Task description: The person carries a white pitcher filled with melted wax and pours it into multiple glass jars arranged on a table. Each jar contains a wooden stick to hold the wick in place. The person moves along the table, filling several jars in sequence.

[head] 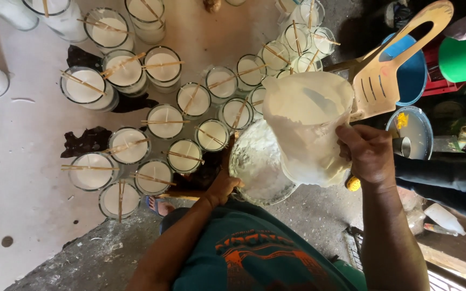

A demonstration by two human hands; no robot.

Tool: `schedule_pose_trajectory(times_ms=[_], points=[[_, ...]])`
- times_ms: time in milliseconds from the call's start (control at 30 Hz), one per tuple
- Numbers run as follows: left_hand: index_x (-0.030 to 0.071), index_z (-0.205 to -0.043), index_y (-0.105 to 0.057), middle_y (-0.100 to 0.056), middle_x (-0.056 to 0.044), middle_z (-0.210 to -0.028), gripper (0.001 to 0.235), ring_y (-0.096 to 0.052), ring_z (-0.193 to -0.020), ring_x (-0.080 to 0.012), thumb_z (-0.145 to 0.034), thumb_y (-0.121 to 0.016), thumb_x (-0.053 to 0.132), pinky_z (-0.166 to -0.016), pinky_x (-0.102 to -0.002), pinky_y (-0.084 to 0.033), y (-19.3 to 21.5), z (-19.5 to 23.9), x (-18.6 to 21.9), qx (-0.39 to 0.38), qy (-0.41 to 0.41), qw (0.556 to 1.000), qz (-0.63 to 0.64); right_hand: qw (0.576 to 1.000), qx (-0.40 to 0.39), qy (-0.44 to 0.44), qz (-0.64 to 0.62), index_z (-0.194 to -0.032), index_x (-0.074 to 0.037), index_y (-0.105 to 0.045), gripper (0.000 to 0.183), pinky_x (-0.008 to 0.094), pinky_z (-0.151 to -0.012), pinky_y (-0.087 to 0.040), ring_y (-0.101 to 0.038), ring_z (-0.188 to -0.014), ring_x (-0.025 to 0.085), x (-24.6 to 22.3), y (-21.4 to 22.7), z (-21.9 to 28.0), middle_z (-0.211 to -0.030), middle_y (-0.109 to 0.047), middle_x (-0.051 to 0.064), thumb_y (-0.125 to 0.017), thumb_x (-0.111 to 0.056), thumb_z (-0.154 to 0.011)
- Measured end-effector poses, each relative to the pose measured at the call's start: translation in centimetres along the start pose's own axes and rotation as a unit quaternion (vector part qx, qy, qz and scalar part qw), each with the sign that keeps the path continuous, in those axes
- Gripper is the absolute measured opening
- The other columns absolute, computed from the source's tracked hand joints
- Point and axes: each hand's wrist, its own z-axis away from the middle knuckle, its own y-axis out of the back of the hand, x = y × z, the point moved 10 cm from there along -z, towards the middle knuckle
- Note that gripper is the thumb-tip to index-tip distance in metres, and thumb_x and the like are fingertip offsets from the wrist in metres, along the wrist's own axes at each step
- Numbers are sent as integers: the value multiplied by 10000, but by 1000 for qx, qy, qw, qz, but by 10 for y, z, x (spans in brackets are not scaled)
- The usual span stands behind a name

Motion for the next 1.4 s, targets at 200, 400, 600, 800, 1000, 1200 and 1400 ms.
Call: schedule_pose_trajectory(times_ms=[200, 400, 600, 800, 1000, 1200, 1400], points=[[367, -1649, 35, -83, 80, -1729, 1609, -89, -1539, -44, -388, -962, 311, -1223, -231, -229, 12, -42, -352, -168, 437, 872, -142, 1000, -8, 20, 15, -494, -81, -508, 474, 229, -480, -336, -389, -460, 93, -12, -4, 3, -449, -400, 59, -649, -33, -944], [291, -1664, 3, -310, 48, -1650, 1490, -329, -1431, 31, -532, -964, 357, -1028, -90, -383, 21, -19, -307, -144, 387, 897, -157, 1000, 17, -12, 6, -489, -94, -495, 484, 247, -445, -329, -389, -450, 114, 4, -2, 0, -446, -375, 70, -698, -86, -928], [214, -1661, -251, -473, -179, -1569, 1316, -539, -1332, -369, -573, -974, 369, -1046, -462, -460, 48, -37, -296, 62, 199, 972, -104, 1000, 20, -21, -3, -490, -97, -501, 467, 241, -458, -356, -413, -454, 113, 4, -3, 7, -461, -379, 59, -687, -58, -916], [459, -1655, -62, -290, -46, -1692, 1374, -394, -1477, -335, -597, -922, 292, -1122, -436, -411, 38, -50, -293, 39, 136, 987, -74, 999, 25, 16, -28, -548, -53, -567, 405, 255, -487, -350, -416, -455, 135, 21, -2, 11, -453, -413, 86, -656, -78, -943], [191, -1679, -54, -430, -152, -1608, 1312, -449, -1409, -155, -703, -907, 390, -1099, -200, -361, 37, -50, -351, -49, 270, 950, -151, 995, 11, 54, -85, -505, -80, -496, 448, 253, -479, -324, -358, -448, 115, -5, -11, 24, -458, -351, 52, -638, -47, -928], [161, -1680, 26, -390, -69, -1623, 1358, -357, -1372, 32, -713, -906, 364, -1063, -94, -288, 36, -42, -338, -53, 317, 930, -175, 996, 8, 61, -62, -481, -68, -508, 448, 257, -477, -311, -351, -419, 129, -22, -19, 32, -444, -370, 72, -622, -8, -910], [6, -1647, -119, -502, -242, -1459, 1244, -581, -1192, -250, -753, -904, 369, -1079, -400, -395, 43, -47, -340, 5, 205, 977, -49, 997, -36, 62, 15, -451, -71, -513, 478, 256, -437, -346, -336, -406, 122, -26, -28, 30, -420, -393, 85, -642, -9, -906]])
